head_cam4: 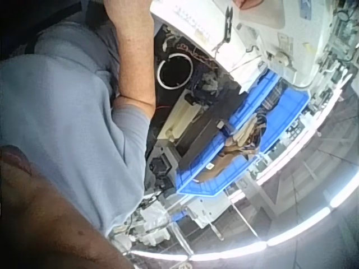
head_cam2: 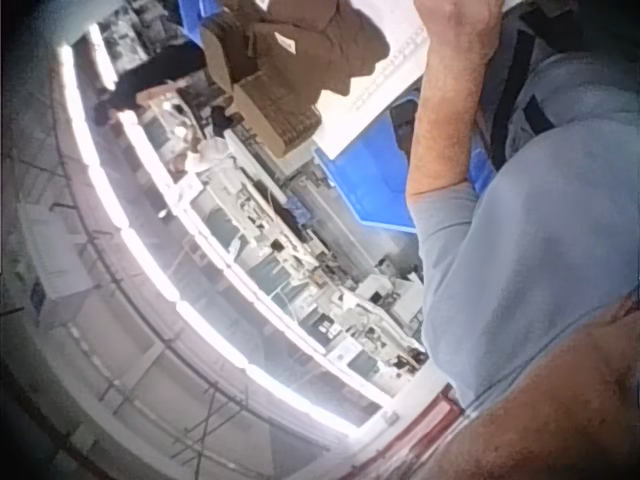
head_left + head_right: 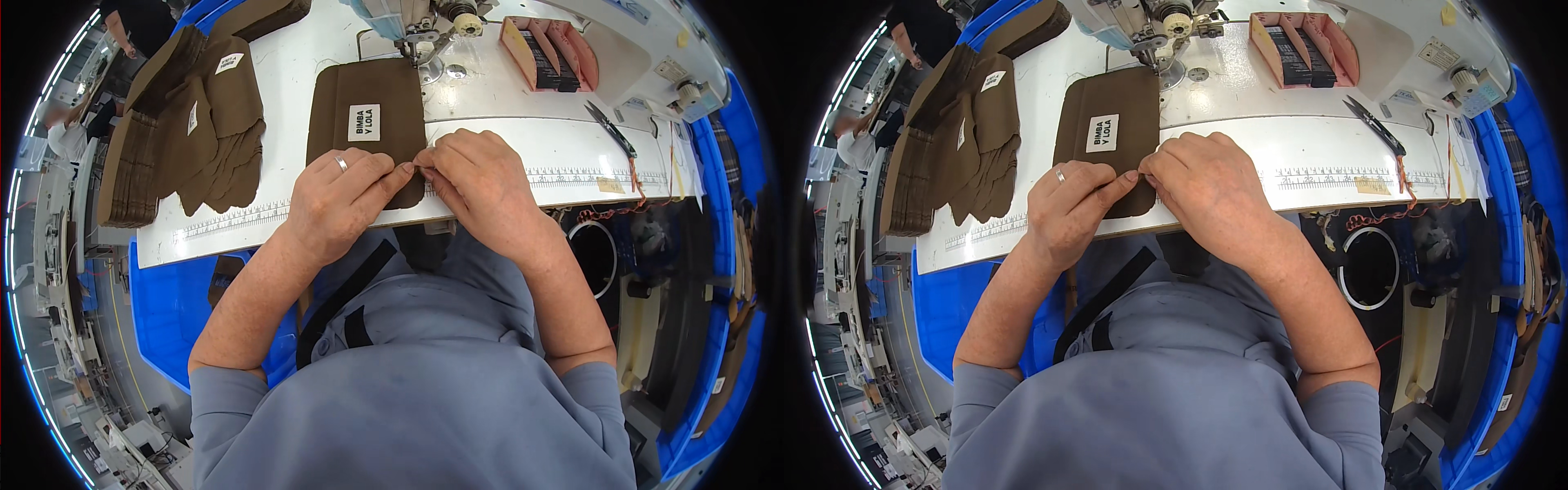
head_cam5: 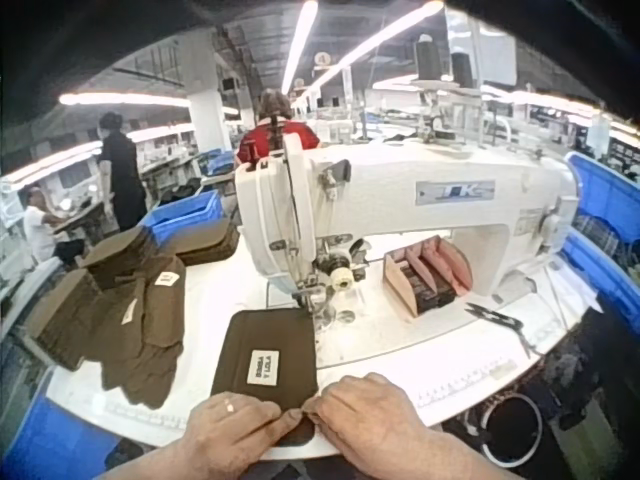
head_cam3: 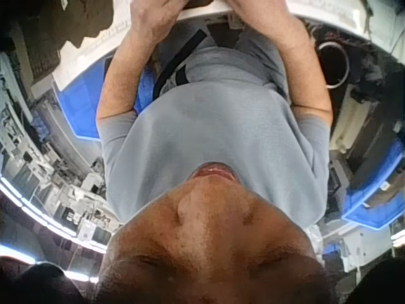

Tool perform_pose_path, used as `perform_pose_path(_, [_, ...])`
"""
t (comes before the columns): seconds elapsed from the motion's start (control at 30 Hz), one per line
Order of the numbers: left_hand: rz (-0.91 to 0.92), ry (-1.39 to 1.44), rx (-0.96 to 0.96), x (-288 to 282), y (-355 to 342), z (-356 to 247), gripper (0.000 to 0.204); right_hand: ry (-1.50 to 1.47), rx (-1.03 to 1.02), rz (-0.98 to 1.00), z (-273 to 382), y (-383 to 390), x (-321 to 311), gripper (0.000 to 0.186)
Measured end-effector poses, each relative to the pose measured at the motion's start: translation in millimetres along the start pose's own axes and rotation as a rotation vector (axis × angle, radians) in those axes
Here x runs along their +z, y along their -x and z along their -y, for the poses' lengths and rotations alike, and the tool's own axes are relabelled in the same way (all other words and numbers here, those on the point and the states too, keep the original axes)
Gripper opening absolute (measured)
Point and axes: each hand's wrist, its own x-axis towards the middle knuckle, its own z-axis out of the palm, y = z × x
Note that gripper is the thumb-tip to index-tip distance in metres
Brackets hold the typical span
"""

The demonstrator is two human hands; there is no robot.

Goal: The person aligns labels onto fabric pieces and sews them together using a sewing machine, then places the finished pieces into a blue bin.

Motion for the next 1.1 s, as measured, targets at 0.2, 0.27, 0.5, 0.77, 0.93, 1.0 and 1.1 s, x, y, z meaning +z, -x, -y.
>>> perform_pose_path(0.2, [-0.002,0.16,-0.159,-2.6,1.4,0.0,0.022,0.035,-0.004,-0.073,8.3,12.9,-11.0,0.024])
perform_pose_path(0.27, [0.029,0.199,-0.165,-6.1,1.7,0.2,0.02,0.049,0.034,-0.079,17.3,22.0,-13.4,0.027])
perform_pose_path(0.5, [0.224,0.258,-0.201,-10.7,3.5,-0.1,0.016,0.111,-0.052,0.053,31.1,34.7,-3.7,0.04])
perform_pose_path(0.77, [0.221,0.281,-0.2,-8.6,3.8,0.6,0.017,0.114,-0.046,0.053,30.3,34.8,-2.6,0.04])
perform_pose_path(0.93, [0.241,0.283,-0.2,-9.4,2.1,0.7,0.018,0.097,-0.032,0.051,29.6,35.8,-4.3,0.035])
perform_pose_path(1.0, [0.241,0.294,-0.162,-10.9,1.0,1.7,0.018,0.069,-0.016,0.057,27.3,36.6,-6.2,0.032])
perform_pose_path(1.1, [0.308,0.385,-0.208,-16.4,-0.6,2.7,0.016,0.013,0.028,0.044,22.6,36.5,-7.8,0.026])
